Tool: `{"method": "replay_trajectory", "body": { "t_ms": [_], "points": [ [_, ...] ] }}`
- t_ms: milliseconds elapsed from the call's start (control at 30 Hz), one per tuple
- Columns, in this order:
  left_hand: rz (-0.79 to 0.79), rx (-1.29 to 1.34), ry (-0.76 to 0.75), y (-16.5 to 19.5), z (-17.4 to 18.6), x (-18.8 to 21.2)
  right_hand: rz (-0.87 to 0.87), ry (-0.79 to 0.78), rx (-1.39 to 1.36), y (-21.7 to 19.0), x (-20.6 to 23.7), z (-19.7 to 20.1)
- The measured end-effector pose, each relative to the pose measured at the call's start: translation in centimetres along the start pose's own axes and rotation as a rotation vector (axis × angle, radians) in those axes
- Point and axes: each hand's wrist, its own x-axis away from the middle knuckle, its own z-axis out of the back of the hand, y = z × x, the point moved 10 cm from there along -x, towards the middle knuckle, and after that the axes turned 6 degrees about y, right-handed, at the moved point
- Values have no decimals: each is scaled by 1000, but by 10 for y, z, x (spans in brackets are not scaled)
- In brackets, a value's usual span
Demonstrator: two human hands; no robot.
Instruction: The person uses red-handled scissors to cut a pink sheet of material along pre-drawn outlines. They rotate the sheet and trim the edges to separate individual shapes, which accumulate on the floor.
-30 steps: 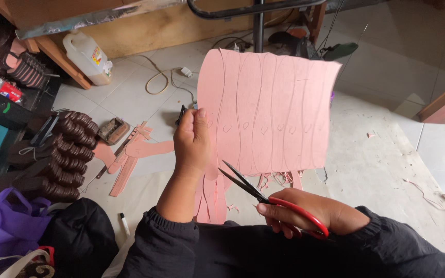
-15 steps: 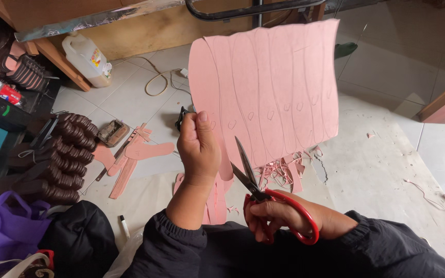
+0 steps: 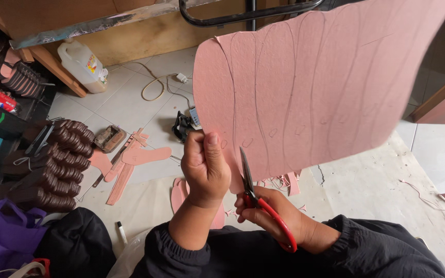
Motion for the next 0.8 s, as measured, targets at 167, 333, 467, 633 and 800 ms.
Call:
{"method": "replay_trajectory", "body": {
  "t_ms": [167, 333, 467, 633, 800],
  "points": [
    [84, 54, 23, 0, -1, 4, 63, 77, 285, -12, -1, 13],
    [51, 89, 36, 7, -1, 9, 16, 104, 252, -10, 6, 18],
    [106, 68, 16, -8, -5, 2, 1, -44, 228, -6, 3, 17],
    [117, 39, 39, -22, -16, -3, -18, -93, 45, 2, -7, 24],
    [188, 31, 14, -29, -21, 14, -4, 69, 172, 15, -8, 35]
  ]
}}
